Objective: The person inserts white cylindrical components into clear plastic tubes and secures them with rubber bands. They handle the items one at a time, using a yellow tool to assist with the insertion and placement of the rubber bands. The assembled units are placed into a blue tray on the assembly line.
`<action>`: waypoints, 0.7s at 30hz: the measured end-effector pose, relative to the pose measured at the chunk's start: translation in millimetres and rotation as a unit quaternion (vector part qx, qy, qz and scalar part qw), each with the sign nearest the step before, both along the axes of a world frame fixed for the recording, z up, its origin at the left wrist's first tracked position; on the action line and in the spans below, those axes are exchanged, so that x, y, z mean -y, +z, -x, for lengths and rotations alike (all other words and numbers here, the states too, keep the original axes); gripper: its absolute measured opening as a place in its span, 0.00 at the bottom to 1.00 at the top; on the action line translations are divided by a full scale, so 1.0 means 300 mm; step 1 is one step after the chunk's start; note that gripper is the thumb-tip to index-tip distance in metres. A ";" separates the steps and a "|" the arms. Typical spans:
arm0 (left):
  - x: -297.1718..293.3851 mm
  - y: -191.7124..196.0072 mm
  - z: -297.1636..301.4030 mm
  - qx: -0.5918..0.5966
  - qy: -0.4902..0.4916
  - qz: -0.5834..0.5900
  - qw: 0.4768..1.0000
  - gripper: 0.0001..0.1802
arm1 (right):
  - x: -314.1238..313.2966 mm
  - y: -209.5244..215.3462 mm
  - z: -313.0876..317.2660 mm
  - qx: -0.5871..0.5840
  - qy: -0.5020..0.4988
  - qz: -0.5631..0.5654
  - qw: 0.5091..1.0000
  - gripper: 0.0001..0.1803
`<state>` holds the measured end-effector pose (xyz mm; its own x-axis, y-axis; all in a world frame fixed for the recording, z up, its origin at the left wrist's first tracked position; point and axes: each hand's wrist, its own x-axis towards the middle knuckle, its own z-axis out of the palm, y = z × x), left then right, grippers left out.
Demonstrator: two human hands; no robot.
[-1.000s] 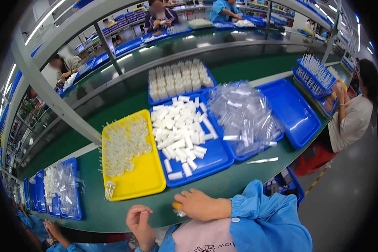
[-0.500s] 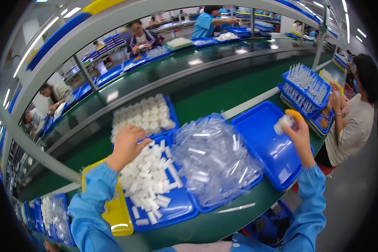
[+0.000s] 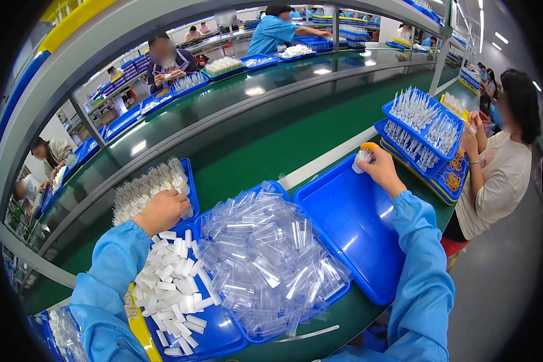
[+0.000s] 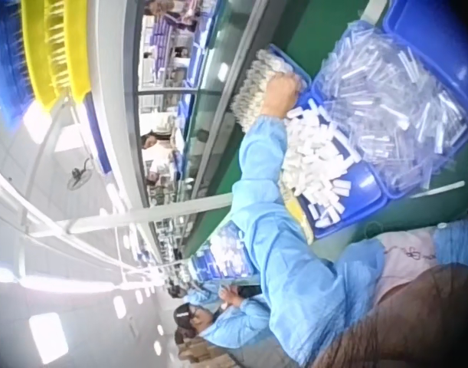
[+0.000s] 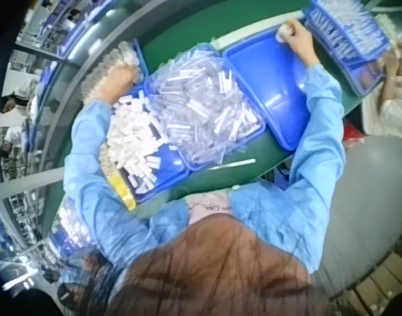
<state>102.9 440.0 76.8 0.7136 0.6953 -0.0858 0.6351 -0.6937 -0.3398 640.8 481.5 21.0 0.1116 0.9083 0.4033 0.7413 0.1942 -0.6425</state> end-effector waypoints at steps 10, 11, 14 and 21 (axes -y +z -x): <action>0.056 0.056 0.025 -0.014 -0.032 -0.151 0.988 0.16 | -0.103 0.156 0.292 0.091 0.093 -0.002 0.992 0.16; 0.066 0.067 0.022 -0.009 -0.026 -0.154 0.988 0.16 | -0.133 0.136 0.357 0.088 0.122 0.033 0.988 0.14; 0.125 0.112 0.045 -0.006 0.011 -0.149 0.989 0.15 | -0.179 0.109 0.547 0.166 0.119 0.151 0.967 0.14; 0.381 0.260 0.265 -0.043 0.140 -0.113 0.983 0.12 | -0.259 0.003 0.703 0.189 0.129 0.350 0.908 0.12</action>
<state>23.5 325.8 154.8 0.4891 0.8713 0.0411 0.7522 -0.3974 -0.5256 430.0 559.0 21.8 -0.1682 0.9328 -0.3187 0.9224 0.0349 -0.3847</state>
